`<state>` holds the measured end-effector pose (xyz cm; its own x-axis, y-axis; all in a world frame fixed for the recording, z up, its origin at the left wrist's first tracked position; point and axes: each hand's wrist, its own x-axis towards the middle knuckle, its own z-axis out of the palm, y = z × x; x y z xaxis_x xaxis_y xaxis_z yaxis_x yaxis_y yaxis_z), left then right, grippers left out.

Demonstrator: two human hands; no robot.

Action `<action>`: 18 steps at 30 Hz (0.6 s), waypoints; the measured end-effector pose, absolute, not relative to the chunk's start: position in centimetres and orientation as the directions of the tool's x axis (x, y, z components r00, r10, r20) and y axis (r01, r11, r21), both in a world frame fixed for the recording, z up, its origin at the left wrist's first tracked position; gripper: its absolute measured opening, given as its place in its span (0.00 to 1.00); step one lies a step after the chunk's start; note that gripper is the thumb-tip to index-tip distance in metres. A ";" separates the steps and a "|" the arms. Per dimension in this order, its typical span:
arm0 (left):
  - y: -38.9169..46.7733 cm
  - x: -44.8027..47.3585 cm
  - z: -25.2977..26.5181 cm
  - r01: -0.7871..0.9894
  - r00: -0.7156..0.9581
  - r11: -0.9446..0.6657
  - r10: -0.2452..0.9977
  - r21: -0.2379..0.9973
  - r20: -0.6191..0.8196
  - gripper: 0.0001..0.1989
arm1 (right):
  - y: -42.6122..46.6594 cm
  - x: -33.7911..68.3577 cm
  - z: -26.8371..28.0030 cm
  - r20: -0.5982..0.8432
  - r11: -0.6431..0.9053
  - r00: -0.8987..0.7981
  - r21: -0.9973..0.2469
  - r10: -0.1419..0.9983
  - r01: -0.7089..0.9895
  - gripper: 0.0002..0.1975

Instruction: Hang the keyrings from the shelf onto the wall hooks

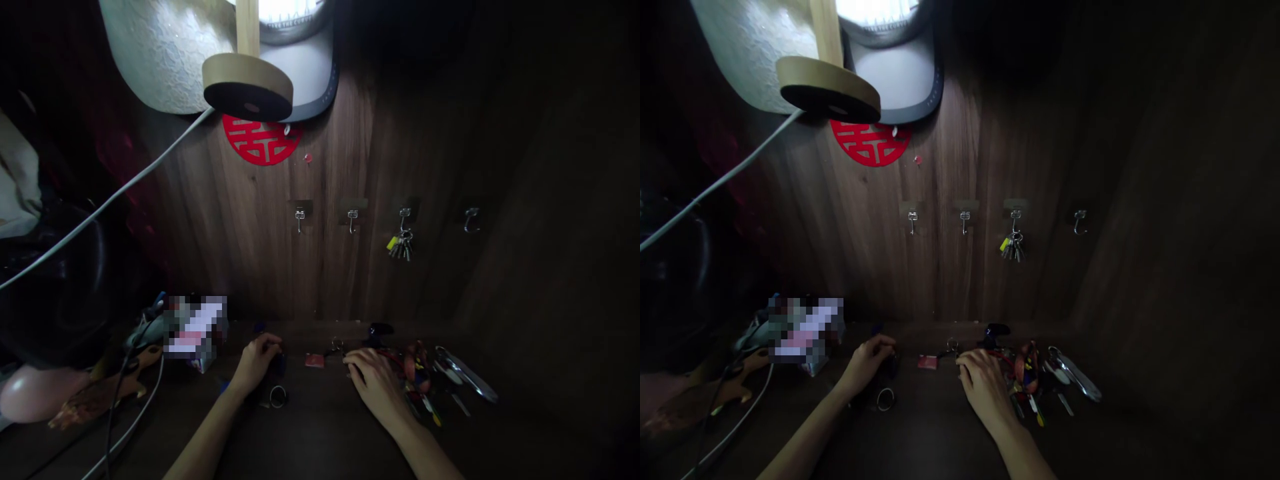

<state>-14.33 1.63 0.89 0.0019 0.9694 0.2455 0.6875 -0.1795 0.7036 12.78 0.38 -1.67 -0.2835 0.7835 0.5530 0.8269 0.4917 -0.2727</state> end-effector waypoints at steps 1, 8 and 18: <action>1.6 -14.1 0.9 0.675 -0.005 -0.179 0.969 0.716 0.246 0.12 | 0.3 12.8 -1.6 0.554 0.491 -0.281 -0.274 0.783 0.827 0.12; 1.2 -14.3 0.2 0.632 -0.079 -0.176 0.954 0.755 0.289 0.13 | 0.3 12.8 -1.6 0.510 0.501 -0.309 -0.297 0.803 0.813 0.12; 0.7 -17.6 1.0 0.479 -0.350 -0.163 0.866 0.862 0.358 0.15 | -0.6 12.3 -0.8 0.463 0.618 -0.444 -0.348 0.767 0.704 0.14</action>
